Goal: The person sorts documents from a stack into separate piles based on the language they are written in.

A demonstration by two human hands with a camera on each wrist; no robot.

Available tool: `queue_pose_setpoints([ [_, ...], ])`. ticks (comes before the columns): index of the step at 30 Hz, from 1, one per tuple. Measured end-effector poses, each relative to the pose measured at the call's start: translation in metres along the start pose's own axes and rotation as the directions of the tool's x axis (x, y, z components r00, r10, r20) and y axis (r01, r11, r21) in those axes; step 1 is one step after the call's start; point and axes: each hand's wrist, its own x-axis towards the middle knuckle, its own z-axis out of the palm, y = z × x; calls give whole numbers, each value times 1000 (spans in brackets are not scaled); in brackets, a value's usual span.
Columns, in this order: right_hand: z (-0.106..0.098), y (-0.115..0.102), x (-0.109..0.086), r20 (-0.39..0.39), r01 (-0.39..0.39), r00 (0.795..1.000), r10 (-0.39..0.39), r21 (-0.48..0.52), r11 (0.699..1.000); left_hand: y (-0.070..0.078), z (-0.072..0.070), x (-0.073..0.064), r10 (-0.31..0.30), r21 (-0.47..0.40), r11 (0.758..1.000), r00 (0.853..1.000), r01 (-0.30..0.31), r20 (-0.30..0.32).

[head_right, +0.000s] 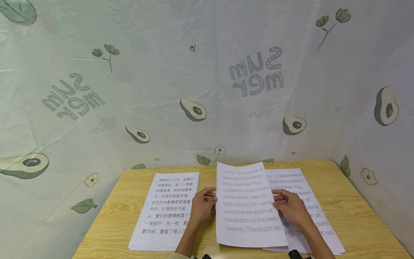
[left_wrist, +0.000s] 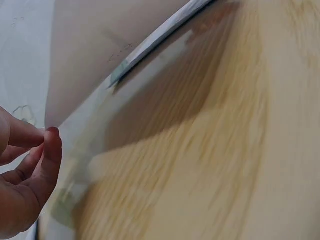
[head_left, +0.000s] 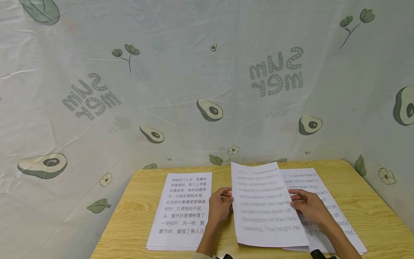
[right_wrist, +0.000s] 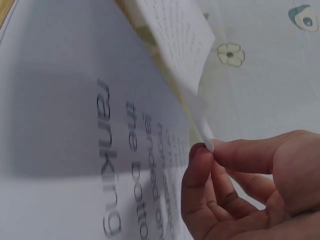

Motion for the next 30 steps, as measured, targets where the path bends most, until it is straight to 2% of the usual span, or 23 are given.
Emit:
queue_pose_setpoints([
  [9,-29,20,-2,7,26,1000,-25,-55,998,1,34,0,2,-48,999,1000,-1,11],
  [23,-72,47,-6,9,-5,1000,6,-128,992,12,86,-1,8,-109,994,1000,-8,1],
  [27,-81,54,-6,2,-6,1000,7,-129,992,16,98,-1,3,-140,990,1000,-4,-1],
  [30,-89,57,-6,-1,12,1000,-12,-167,986,21,106,-2,5,-167,986,1000,-5,0],
])
